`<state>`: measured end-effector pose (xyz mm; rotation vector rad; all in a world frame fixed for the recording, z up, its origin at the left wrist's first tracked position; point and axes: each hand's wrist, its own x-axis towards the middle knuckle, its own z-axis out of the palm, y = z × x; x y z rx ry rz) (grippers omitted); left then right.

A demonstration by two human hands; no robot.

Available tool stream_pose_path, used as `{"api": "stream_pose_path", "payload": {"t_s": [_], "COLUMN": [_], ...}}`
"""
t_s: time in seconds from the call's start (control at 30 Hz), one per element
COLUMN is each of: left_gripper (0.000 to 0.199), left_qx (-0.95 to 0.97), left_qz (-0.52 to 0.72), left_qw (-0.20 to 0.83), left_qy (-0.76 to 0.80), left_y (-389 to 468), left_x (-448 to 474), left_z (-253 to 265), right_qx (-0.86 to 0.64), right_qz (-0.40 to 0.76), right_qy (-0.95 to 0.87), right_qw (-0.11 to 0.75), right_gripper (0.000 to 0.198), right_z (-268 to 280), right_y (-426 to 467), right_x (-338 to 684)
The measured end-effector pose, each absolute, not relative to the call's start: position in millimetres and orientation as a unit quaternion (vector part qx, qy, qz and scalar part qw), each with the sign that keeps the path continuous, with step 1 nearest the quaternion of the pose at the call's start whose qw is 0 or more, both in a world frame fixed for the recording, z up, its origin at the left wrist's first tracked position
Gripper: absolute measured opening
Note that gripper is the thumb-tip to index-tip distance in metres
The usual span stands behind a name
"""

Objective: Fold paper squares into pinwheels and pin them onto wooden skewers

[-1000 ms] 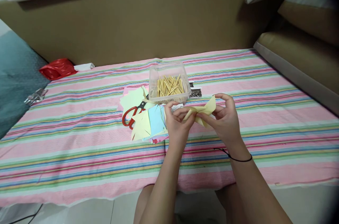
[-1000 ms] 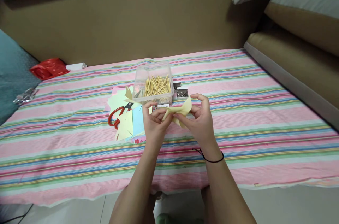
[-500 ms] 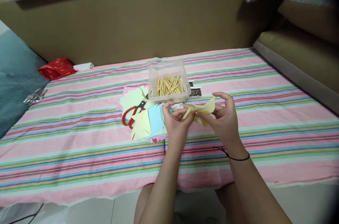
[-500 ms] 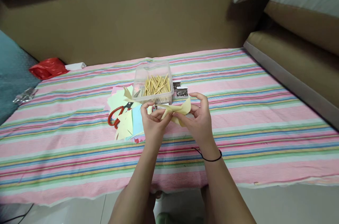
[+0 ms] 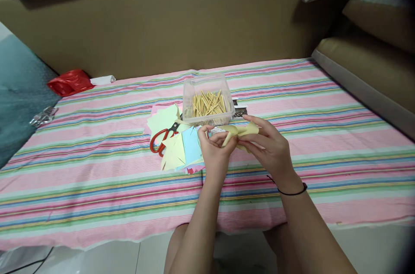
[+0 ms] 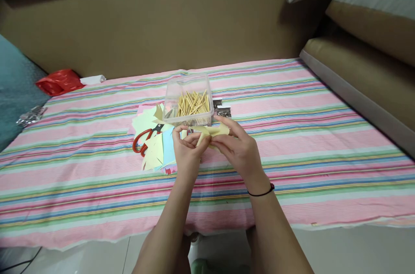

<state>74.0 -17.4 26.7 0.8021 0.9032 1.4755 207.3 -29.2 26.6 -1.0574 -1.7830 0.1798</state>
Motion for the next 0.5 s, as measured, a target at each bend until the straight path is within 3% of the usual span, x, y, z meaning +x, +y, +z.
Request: {"api": "stream_pose_path", "payload": {"t_s": [0.2,0.5], "left_gripper": [0.056,0.055], "left_qx": [0.342,0.352], "left_qz": [0.63,0.631], "left_qw": [0.579,0.574], "left_qy": [0.388,0.385], "left_y": [-19.1,-18.7], "left_x": [74.6,74.2], "left_z": [28.6,28.4], "right_qx": [-0.431,-0.457], "right_qz": [0.111,0.065], "right_qy": [-0.718,-0.723], "right_qw": [0.535,0.514], "right_gripper": [0.013,0.01], "right_z": [28.7,30.1], "right_y": [-26.5,-25.3], "right_x": [207.2,206.8]}}
